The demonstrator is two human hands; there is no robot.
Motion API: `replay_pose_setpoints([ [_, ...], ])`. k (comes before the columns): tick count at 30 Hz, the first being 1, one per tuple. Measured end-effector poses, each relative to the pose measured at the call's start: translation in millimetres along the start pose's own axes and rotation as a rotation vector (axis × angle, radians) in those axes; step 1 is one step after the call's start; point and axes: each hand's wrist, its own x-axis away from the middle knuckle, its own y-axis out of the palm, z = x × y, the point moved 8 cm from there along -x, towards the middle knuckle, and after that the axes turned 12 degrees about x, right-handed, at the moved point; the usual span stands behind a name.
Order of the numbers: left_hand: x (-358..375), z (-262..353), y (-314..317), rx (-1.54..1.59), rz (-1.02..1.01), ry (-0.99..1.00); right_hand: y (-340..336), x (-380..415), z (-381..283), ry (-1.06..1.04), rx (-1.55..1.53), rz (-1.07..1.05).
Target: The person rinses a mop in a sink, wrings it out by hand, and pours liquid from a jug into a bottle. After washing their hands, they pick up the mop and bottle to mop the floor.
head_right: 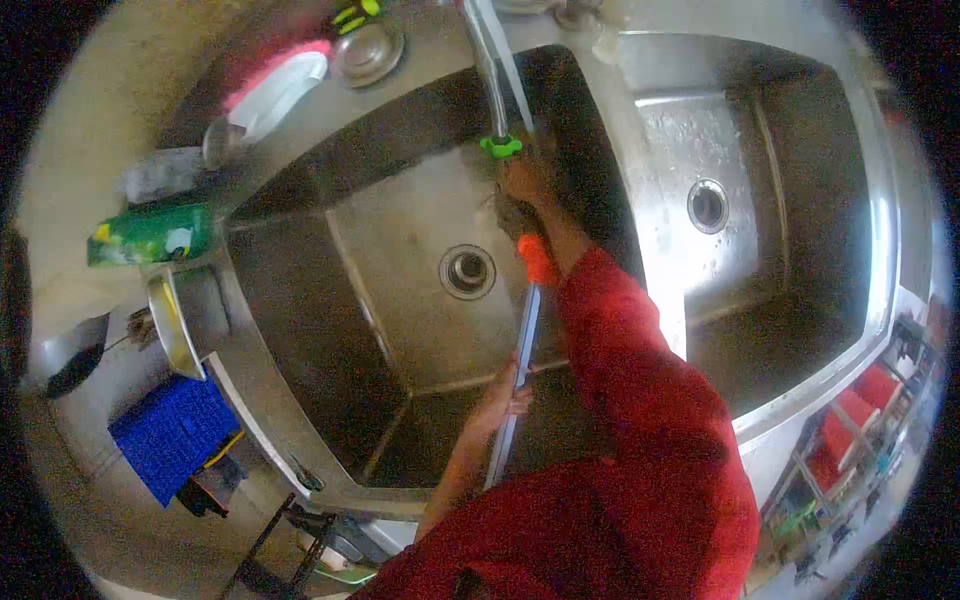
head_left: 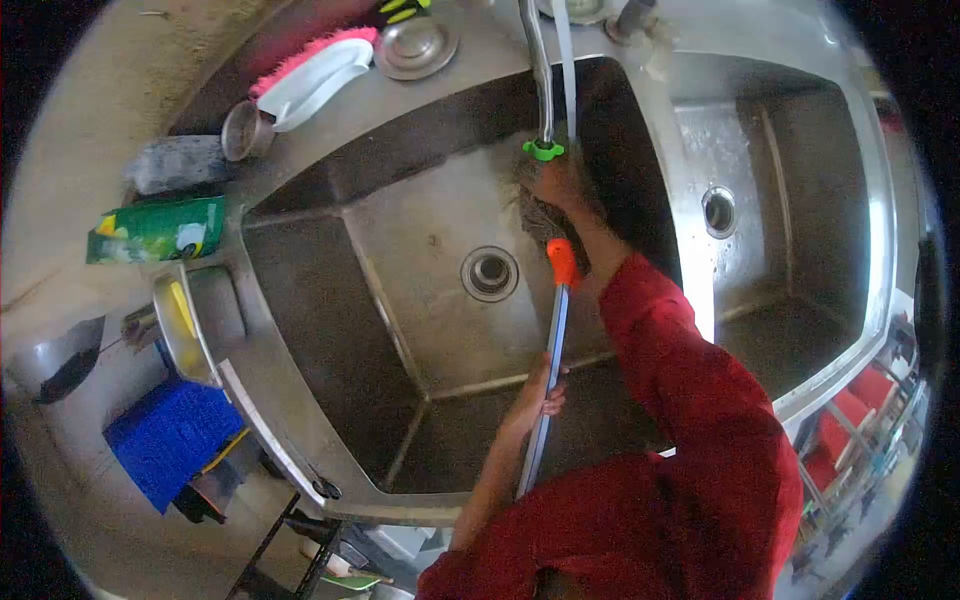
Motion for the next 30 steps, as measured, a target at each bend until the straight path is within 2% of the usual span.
replay_pose_setpoints([
  [1,-2,0,-1,-0.003,-0.01,0.015,-24,9,-5,-0.051,0.06,0.199],
  [2,-7,-3,-5,-0.008,-0.058,0.028,-33,18,-3,-0.056,0.063,0.211],
  [4,-8,-7,-6,-0.018,-0.108,0.045,-80,53,-1,-0.056,0.163,0.732],
  [5,-9,-8,-10,-0.026,-0.089,0.082,-86,54,0,-0.056,0.165,0.74],
  [7,-7,-6,-11,-0.042,-0.074,0.126,-80,44,35,0.183,-0.411,0.678],
  [8,-7,-4,-12,-0.136,-0.056,0.175,-87,43,37,0.183,-0.411,0.687],
  [10,-4,-2,-11,-0.233,-0.038,0.225,-50,33,44,0.467,-1.459,0.192],
  [11,-3,-1,-13,-0.282,0.001,0.248,-62,32,42,0.464,-1.46,0.198],
  [13,-1,-2,-15,-0.333,0.039,0.275,-45,20,46,0.704,-1.487,0.05],
  [14,0,-4,-17,-0.341,0.052,0.277,-48,10,43,0.701,-1.489,0.053],
  [16,-2,-7,-23,-0.348,0.066,0.284,-48,-2,22,0.787,-2.156,0.143],
  [19,11,-6,-21,-0.477,0.032,0.39,-66,3,15,0.649,-2.109,0.135],
  [21,25,-11,-24,-0.6,0.037,0.346,-84,10,9,0.516,-2.057,0.127],
  [23,38,-14,-28,-0.549,0.034,0.306,-96,30,1,0.434,-2.034,0.121],
  [25,46,-13,-33,-0.512,0.017,0.274,-108,57,9,0.377,-1.661,0.007],
  [27,48,-8,-28,-0.267,-0.183,0.261,-29,21,51,0.228,-1.086,0.377],
  [28,59,1,-18,-0.26,-0.203,0.211,-66,76,33,0.443,-1.501,0.052],
  [30,82,28,-16,-0.26,-0.079,0.435,-47,49,29,-0.076,-1.061,0.363],
])
